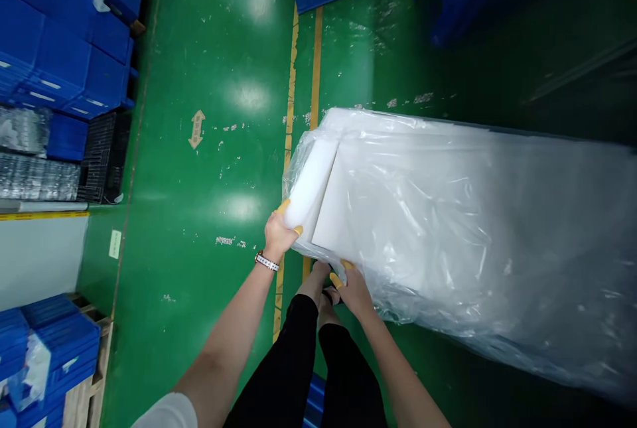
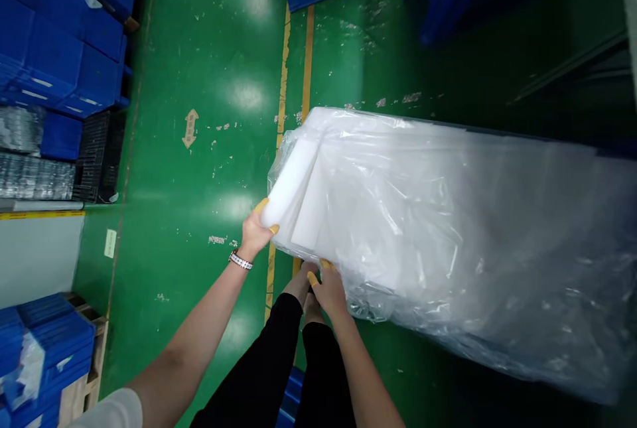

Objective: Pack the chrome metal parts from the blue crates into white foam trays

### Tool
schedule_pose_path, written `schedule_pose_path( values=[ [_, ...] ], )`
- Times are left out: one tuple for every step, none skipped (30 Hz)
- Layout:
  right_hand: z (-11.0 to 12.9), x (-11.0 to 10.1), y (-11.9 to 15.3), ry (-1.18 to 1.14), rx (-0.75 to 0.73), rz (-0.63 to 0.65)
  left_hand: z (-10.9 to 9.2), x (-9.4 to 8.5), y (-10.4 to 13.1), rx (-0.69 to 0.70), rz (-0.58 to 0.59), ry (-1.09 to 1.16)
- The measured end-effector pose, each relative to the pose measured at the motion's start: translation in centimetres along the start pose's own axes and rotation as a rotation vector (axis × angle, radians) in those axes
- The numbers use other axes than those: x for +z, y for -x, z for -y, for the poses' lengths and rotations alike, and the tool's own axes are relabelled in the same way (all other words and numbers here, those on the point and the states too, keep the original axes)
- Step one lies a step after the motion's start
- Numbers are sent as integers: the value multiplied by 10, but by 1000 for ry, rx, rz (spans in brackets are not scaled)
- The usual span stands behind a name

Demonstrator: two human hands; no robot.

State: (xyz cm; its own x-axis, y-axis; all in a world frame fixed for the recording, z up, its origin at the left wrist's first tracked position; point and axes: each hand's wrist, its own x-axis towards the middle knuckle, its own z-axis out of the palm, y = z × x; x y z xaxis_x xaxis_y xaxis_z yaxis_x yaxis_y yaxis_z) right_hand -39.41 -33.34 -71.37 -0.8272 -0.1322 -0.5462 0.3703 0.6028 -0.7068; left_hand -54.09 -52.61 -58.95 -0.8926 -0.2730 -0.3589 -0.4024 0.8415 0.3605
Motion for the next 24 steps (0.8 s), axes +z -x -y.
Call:
schedule_pose_path(
  values=[
    [1, 3, 7, 27, -68, -42, -3, -1, 2, 37, -2, -5],
    [4, 8, 12, 54, -147, -70, -5, 0, 5, 75, 3, -18],
    [9, 12, 16, 78, -226, -88, -9, 1, 9, 108, 20, -37],
    [15, 15, 17, 99, -289, -104, -12, 2, 13, 133, 44, -58],
    [24, 18, 18, 115, -315, -118, -16, 2, 17, 149, 69, -79],
    [34, 21, 17, 135, -312, -134, -21, 1, 21, 159, 90, -96],
    [44, 23, 15, 159, -285, -153, -26, -1, 24, 164, 103, -109],
    [53, 24, 14, 187, -248, -160, -32, -3, 26, 168, 108, -118],
    [61, 26, 13, 217, -206, -148, -37, -6, 28, 172, 108, -127],
    [67, 29, 12, 249, -165, -112, -42, -10, 28, 179, 102, -133],
    [70, 33, 11, 284, -132, -60, -46, -13, 28, 191, 97, -137],
    [72, 38, 11, 315, -110, -3, -50, -15, 28, 207, 90, -138],
    [71, 45, 11, 339, -95, 47, -54, -17, 29, 226, 82, -136],
    [69, 53, 10, 352, -92, 84, -57, -19, 30, 246, 70, -132],
    [67, 62, 8, 356, -99, 107, -59, -20, 31, 267, 53, -127],
    [64, 71, 5, 353, -111, 117, -61, -20, 34, 289, 33, -122],
    [63, 81, 1, 346, -122, 123, -62, -21, 37, 313, 12, -119],
    [61, 89, -4, 340, -125, 128, -63, -22, 40, 337, -7, -116],
    [61, 98, -11, 340, -124, 135, -63, -24, 44, 362, -23, -114],
    [61, 105, -18, 343, -119, 143, -63, -27, 48, 390, -36, -110],
    [63, 111, -25, 347, -110, 151, -63, -30, 51, 417, -47, -106],
    [64, 116, -33, 353, -99, 158, -62, -34, 53, 442, -59, -100],
    [66, 120, -39, 358, -87, 164, -60, -39, 54, 461, -69, -95],
    [68, 123, -45, 363, -71, 169, -59, -44, 55, 472, -77, -92]
  ],
)
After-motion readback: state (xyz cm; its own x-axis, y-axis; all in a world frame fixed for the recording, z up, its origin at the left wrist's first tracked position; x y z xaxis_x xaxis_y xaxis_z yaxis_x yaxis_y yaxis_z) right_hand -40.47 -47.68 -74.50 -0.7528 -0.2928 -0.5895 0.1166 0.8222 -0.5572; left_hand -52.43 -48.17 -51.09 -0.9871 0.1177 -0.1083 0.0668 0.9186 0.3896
